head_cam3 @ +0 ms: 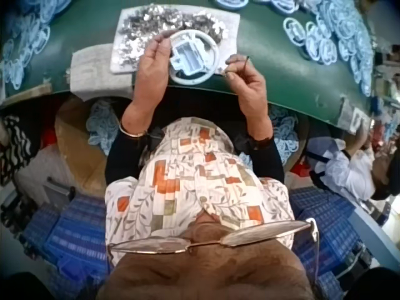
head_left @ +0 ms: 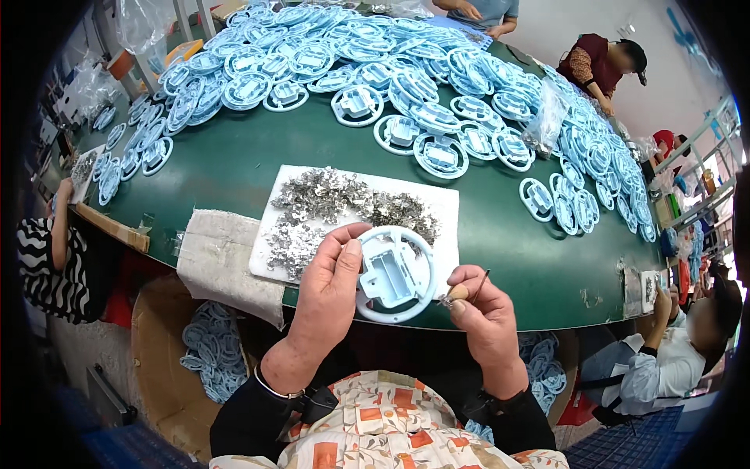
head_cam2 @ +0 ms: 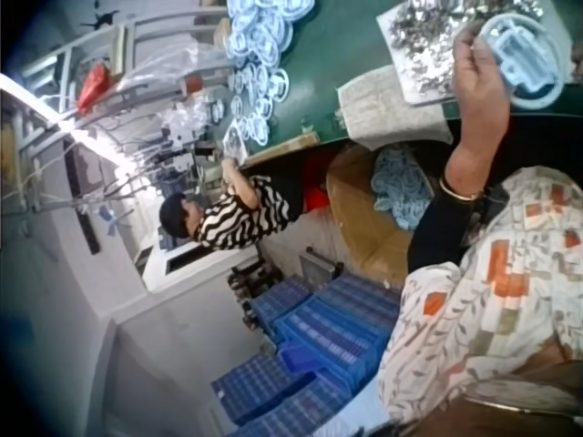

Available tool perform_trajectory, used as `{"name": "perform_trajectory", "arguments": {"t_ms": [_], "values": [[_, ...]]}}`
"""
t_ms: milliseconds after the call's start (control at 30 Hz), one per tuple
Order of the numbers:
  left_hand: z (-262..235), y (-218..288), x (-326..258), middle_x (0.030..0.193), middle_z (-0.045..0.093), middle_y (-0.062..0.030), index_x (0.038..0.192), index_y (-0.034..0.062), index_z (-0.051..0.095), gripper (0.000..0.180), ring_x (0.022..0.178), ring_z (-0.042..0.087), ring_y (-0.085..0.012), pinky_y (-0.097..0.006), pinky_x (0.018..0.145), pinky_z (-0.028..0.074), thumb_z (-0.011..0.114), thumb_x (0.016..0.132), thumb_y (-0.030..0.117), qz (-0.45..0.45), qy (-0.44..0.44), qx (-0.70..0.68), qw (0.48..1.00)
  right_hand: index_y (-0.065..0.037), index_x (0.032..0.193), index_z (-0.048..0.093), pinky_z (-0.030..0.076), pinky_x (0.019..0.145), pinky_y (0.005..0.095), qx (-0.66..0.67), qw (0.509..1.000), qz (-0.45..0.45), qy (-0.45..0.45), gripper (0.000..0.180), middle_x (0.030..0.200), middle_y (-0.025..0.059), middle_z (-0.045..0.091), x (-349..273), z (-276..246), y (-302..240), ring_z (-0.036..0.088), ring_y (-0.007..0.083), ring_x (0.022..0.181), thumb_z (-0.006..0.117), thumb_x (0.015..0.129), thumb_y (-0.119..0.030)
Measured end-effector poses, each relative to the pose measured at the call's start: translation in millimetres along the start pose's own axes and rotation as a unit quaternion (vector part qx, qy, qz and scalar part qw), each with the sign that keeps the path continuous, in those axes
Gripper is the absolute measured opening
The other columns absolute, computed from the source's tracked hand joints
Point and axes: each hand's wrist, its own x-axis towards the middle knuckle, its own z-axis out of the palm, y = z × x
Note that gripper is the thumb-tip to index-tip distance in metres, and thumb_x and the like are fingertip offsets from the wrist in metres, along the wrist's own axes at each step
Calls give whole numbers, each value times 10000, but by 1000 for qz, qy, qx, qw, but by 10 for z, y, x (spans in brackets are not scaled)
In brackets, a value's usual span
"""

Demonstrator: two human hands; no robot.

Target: The person assembles light blue plastic rings by inserting small metal pins into them using a small wooden stick. The person picks up a ring, uses the stick to push a pin into a slot, and places the finished unit on a pile on the table.

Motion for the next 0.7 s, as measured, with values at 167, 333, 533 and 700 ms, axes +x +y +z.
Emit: {"name": "perform_trajectory", "arguments": {"t_ms": [167, 333, 533, 700], "values": [[186, -81, 23, 1095, 643, -58, 1399, 58, 387, 304, 980, 609, -61, -231, 823, 556, 408, 1114, 162, -6, -4, -44, 999, -2, 954, 700, 405, 939, 283, 68, 996, 61, -3, 56, 1224, 83, 559, -63, 118, 101, 514, 114, 1071, 667, 914, -23], [136, -113, -80, 1108, 629, -54, 1339, 38, 429, 286, 1001, 597, -75, -235, 806, 548, 485, 1087, 162, -17, -32, -18, 999, 1, 930, 693, 428, 810, 239, 13, 997, 58, -42, 52, 1089, 19, 567, -8, -47, 58, 517, 75, 911, 659, 935, -39], [120, 306, 142, 989, 623, -10, 1492, 15, 387, 657, 935, 608, -78, -225, 851, 505, 734, 954, 164, -61, -220, 126, 965, 2, 928, 696, 458, 762, 229, -118, 979, 57, -155, 49, 1070, 30, 572, 19, -247, -158, 543, 77, 879, 673, 888, -15], [2, 258, 238, 1034, 700, -67, 1349, 3, 512, 555, 913, 632, -75, -236, 764, 510, 798, 885, 110, -173, -327, 132, 920, 10, 912, 713, 486, 751, 231, -150, 974, 65, -158, 78, 1222, 77, 609, 3, -247, -275, 587, 88, 988, 705, 841, -23]]}}
